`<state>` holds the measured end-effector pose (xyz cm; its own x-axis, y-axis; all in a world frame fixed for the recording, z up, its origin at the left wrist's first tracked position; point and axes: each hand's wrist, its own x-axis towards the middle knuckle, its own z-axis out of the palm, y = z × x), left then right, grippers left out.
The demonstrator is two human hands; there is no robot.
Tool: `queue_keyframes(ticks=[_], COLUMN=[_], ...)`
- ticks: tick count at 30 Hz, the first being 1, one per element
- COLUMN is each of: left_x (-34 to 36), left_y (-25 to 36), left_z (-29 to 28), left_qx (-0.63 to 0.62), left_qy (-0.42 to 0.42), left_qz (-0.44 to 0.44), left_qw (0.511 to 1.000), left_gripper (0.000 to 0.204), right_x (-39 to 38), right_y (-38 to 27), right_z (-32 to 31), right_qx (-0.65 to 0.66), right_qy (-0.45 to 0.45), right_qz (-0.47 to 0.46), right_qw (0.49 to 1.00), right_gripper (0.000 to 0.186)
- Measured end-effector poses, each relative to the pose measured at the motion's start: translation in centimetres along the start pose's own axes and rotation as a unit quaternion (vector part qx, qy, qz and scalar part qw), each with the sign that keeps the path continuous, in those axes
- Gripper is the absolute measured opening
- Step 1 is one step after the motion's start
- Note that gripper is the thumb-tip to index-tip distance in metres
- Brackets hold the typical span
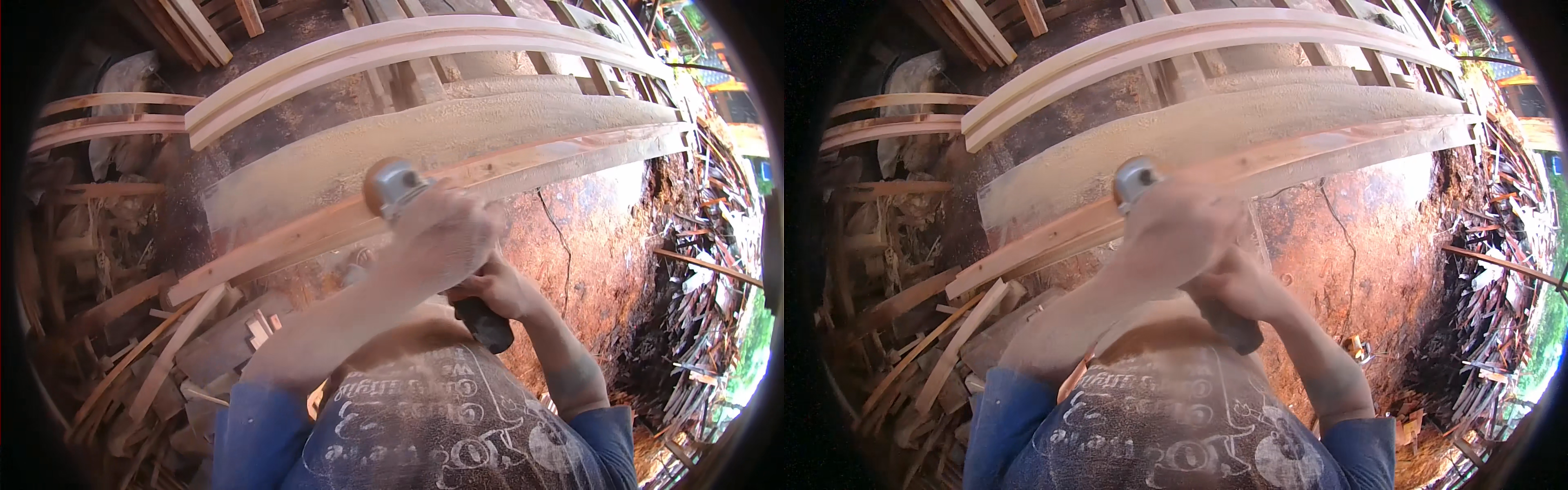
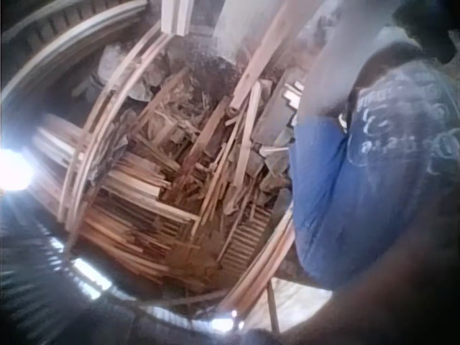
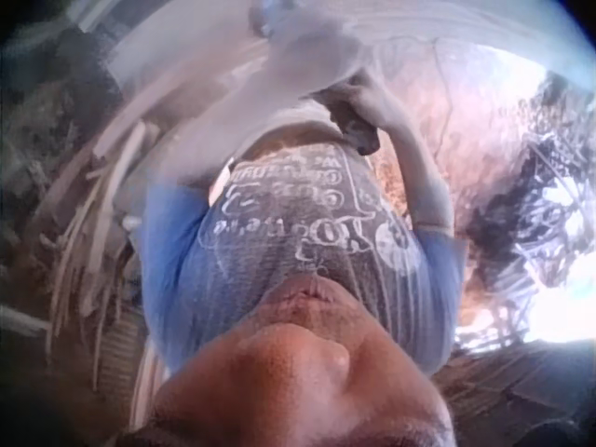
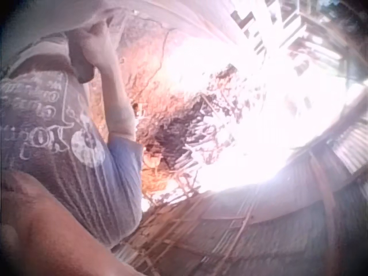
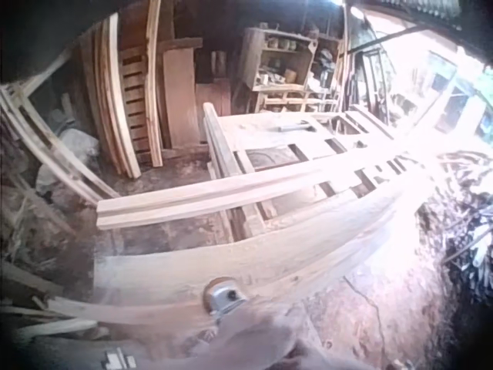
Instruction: The person sands a wooden plank using a handheld grinder, retrieves more wooden planks from a pile by hand, places them onto the workbench, and sands them with the grinder.
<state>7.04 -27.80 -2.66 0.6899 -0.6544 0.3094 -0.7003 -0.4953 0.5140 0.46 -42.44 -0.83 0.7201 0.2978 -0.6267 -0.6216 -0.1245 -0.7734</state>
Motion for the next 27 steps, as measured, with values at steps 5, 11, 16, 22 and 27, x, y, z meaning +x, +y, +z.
queue_keyframes(ticks=[5,11,16,22,27], left_x=[-6.7,-8.1,-2.2,9.7,21.4], left_y=[-0.5,-1.5,1.7,4.5,8.2], left_z=[-5.5,-6.2,-2.0,6.2,14.2], left_qx=[0.079,0.12,0.045,-0.036,-0.02], left_qy=[0.049,0.085,0.047,0.033,0.02], left_qz=[-0.115,-0.143,-0.048,0.053,0.098], left_qw=[0.989,0.979,0.997,0.997,0.995], left_gripper=[0.011,0.012,0.01,0.008,0.009], right_x=[2.9,3.7,0.1,-3.4,-5.4], right_y=[-0.3,-0.4,4.7,4.7,4.7], right_z=[5.2,7.2,-1.6,-11.3,-23.4], right_qx=[-0.137,-0.203,-0.151,0.094,0.167], right_qy=[-0.146,-0.148,-0.098,0.02,0.102], right_qz=[-0.022,-0.016,0.001,-0.005,0.015], right_qw=[0.979,0.968,0.984,0.995,0.981], right_gripper=[0.05,0.072,0.073,0.041,0.042])
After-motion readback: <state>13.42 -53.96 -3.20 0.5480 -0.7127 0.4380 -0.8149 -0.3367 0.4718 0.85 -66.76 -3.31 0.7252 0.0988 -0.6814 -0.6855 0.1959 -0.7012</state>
